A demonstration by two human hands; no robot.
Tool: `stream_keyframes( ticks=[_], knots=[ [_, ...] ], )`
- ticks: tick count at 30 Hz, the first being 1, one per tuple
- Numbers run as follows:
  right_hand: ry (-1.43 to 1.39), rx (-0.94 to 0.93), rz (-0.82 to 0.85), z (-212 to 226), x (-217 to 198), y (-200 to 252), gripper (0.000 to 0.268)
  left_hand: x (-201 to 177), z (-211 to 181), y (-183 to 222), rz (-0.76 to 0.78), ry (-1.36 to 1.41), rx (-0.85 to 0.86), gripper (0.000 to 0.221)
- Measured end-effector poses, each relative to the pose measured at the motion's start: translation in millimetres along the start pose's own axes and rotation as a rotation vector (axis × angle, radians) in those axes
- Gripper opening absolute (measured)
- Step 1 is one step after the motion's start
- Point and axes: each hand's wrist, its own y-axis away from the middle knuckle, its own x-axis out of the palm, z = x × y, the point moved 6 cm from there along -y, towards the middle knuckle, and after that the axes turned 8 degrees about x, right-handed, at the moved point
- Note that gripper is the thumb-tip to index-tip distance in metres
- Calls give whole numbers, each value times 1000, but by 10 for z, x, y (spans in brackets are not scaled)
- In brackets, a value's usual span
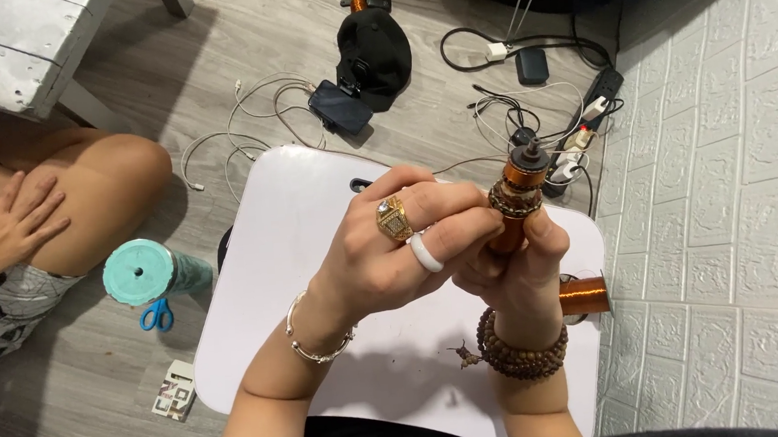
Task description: Manually winding thin copper wire around the poles of an electric motor rotor to create electromagnetic coils.
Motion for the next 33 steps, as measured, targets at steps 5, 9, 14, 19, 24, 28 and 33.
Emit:
stream_keyframes(
  ticks=[5,9,14,19,24,28,33],
  knots=[
    [-65,27,-76,17,59,26,45,-25,4,-4,119,4,-59,11],
    [69,24,-245,77,113,44,42,-41,-4,-37,252,-16,-106,16],
    [167,60,-335,74,70,76,43,-61,18,-12,307,-22,-97,15],
    [239,93,-290,52,111,72,44,-108,56,12,317,7,-114,17],
    [246,112,-353,26,60,119,45,-138,51,24,345,20,-105,21],
    [244,109,-347,29,62,112,44,-127,36,19,340,-13,-105,19],
    [221,95,-334,25,33,141,41,-124,30,30,318,-30,-101,17]
  ],
)
